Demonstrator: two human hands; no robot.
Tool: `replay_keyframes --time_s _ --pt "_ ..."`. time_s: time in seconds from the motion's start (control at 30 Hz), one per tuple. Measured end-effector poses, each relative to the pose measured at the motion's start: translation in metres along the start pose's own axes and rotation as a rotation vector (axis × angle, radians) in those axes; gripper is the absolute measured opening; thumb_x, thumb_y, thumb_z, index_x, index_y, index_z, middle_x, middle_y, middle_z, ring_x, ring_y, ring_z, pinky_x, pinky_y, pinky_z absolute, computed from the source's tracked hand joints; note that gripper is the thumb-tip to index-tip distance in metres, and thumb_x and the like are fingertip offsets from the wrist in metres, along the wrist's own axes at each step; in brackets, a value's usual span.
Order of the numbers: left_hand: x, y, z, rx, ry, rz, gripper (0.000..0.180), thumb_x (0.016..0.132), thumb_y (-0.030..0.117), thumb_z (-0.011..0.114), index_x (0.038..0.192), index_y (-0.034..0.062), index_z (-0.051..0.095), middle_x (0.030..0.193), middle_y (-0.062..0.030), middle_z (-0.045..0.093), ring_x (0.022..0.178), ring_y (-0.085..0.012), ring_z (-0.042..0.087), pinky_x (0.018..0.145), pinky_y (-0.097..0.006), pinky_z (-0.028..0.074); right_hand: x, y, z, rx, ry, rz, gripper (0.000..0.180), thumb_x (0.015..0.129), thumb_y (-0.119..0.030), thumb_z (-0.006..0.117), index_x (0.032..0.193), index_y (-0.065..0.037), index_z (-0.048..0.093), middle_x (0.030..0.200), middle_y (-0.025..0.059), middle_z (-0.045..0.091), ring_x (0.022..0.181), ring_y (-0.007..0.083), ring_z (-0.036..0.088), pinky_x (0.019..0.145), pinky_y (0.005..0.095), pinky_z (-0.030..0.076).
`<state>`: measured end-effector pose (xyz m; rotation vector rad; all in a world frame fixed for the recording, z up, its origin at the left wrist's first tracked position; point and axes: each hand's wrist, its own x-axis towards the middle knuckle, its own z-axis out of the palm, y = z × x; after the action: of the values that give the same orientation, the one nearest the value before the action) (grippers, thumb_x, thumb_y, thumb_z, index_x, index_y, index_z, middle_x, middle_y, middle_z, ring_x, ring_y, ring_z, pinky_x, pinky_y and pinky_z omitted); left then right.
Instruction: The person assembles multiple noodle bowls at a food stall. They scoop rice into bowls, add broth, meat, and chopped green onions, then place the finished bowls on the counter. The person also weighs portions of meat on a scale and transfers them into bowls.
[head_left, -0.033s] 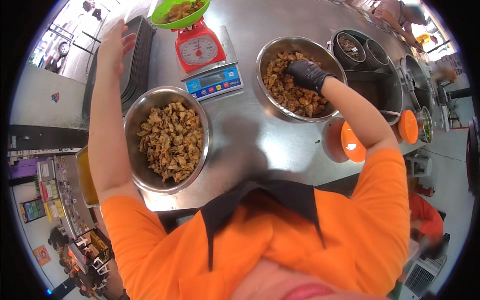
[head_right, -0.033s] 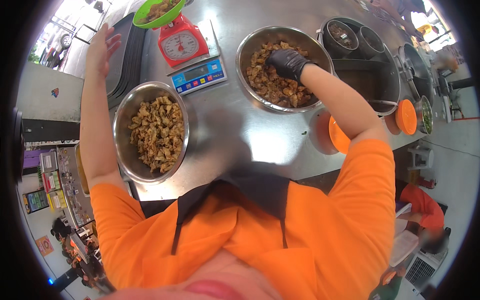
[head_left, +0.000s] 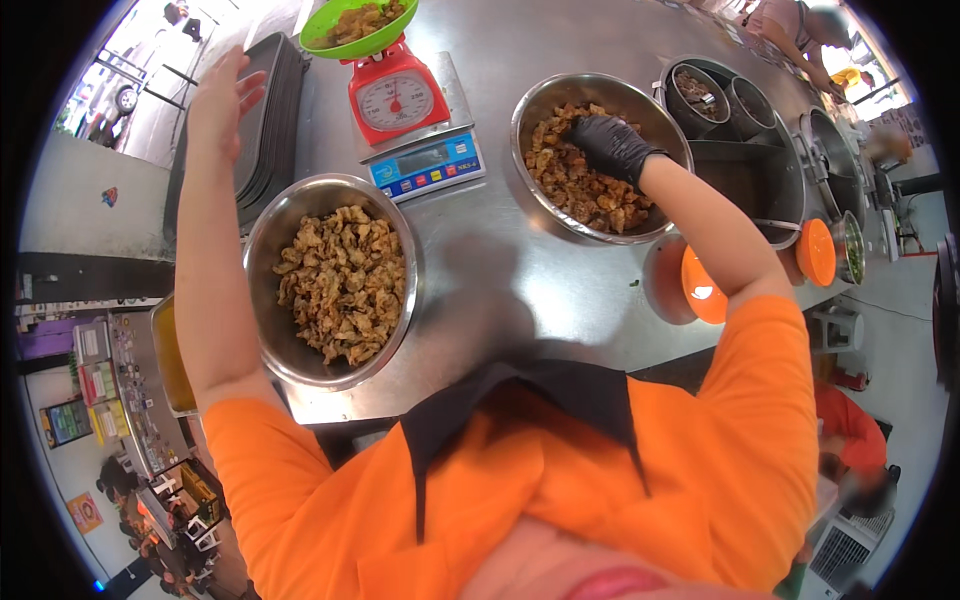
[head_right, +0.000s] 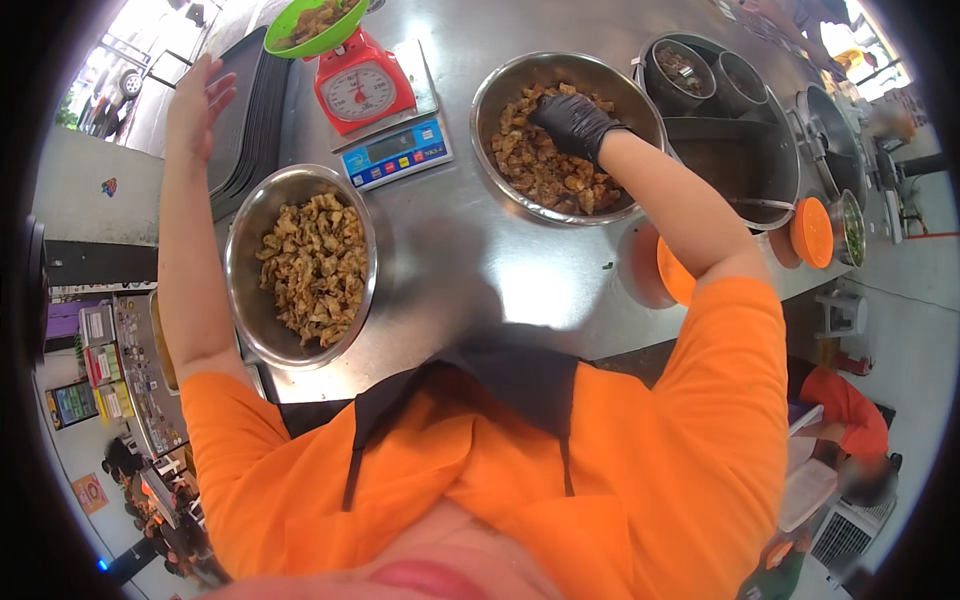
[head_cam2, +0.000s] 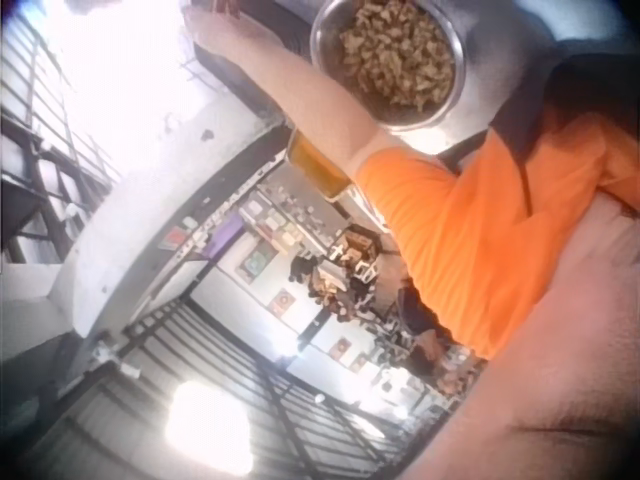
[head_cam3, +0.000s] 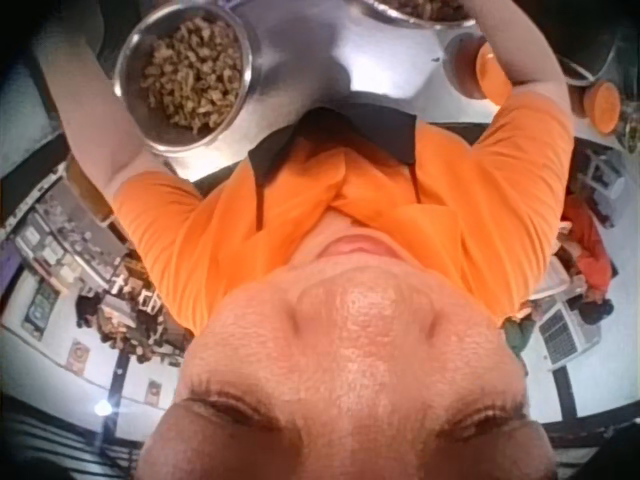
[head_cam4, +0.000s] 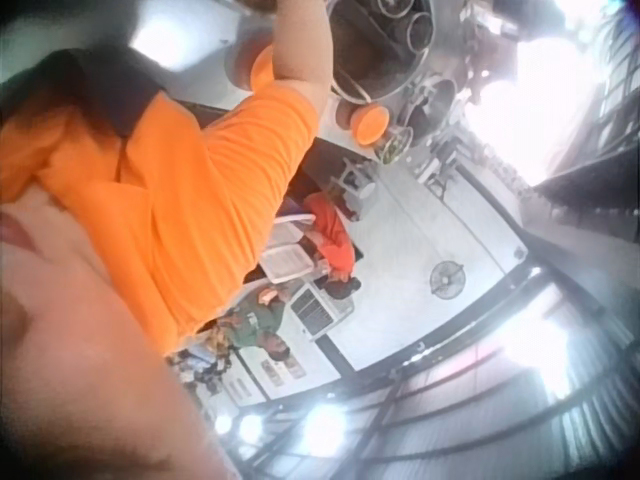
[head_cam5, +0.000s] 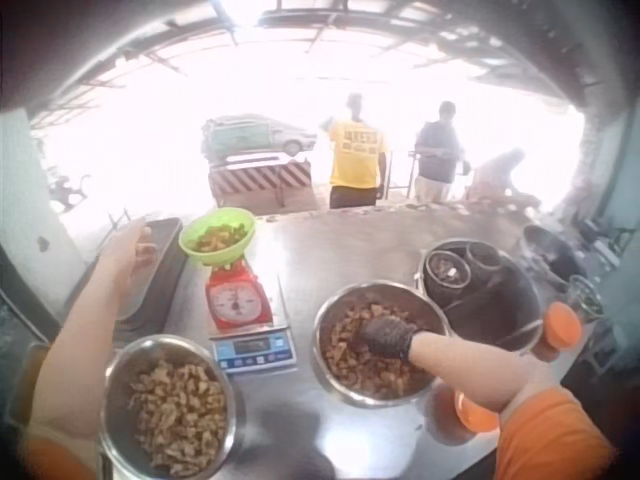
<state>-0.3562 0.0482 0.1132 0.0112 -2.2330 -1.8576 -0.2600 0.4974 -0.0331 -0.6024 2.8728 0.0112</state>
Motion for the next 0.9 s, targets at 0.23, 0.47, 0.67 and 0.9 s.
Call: replay_keyframes --time_s 0.23,0.47,0.67,0.9 --pt "-0.072 0.035 -0.032 0.050 0.039 0.104 0.043 0.093 0.024 0.057 0.129 0.0002 0.051 0.123 -0.0107 0.058 0.099 -0.0176 0.060 0.086 -0.029 0.049 0.038 0.010 0.013 0.149 -0.042 0.123 0.033 0.072 -0.020 0.069 0.104 -0.012 0.069 0.098 0.0135 0.068 0.095 0.0323 0.064 0.085 0.0425 0.050" --pt "-0.183 0.061 -0.070 0.283 0.072 0.377 0.034 0.096 0.015 0.050 0.126 -0.0015 0.056 0.121 -0.0095 0.061 0.097 -0.0122 0.060 0.090 -0.026 0.047 0.042 0.042 0.020 0.527 -0.061 0.173 0.031 0.073 -0.028 0.072 0.096 -0.007 0.070 0.086 0.0133 0.068 0.081 0.0272 0.064 0.077 0.0378 0.050" --pt "-0.236 0.024 -0.126 0.190 0.254 0.289 0.034 0.096 0.014 0.050 0.125 -0.0035 0.055 0.120 -0.0120 0.061 0.093 -0.0120 0.060 0.087 -0.027 0.049 0.024 0.003 -0.080 0.952 0.051 0.001 0.030 0.084 -0.033 0.067 0.101 -0.008 0.068 0.083 0.0023 0.066 0.073 0.0111 0.057 0.065 0.0295 0.046" --pt "-0.260 -0.010 -0.105 -0.027 0.311 0.118 0.031 0.094 0.007 0.051 0.123 -0.0038 0.056 0.116 -0.0126 0.063 0.090 -0.0128 0.062 0.083 -0.026 0.049 0.085 -0.131 -0.245 0.668 0.432 -0.322 0.028 0.086 -0.024 0.063 0.106 -0.004 0.067 0.093 0.0085 0.070 0.081 0.0163 0.062 0.079 0.0325 0.049"
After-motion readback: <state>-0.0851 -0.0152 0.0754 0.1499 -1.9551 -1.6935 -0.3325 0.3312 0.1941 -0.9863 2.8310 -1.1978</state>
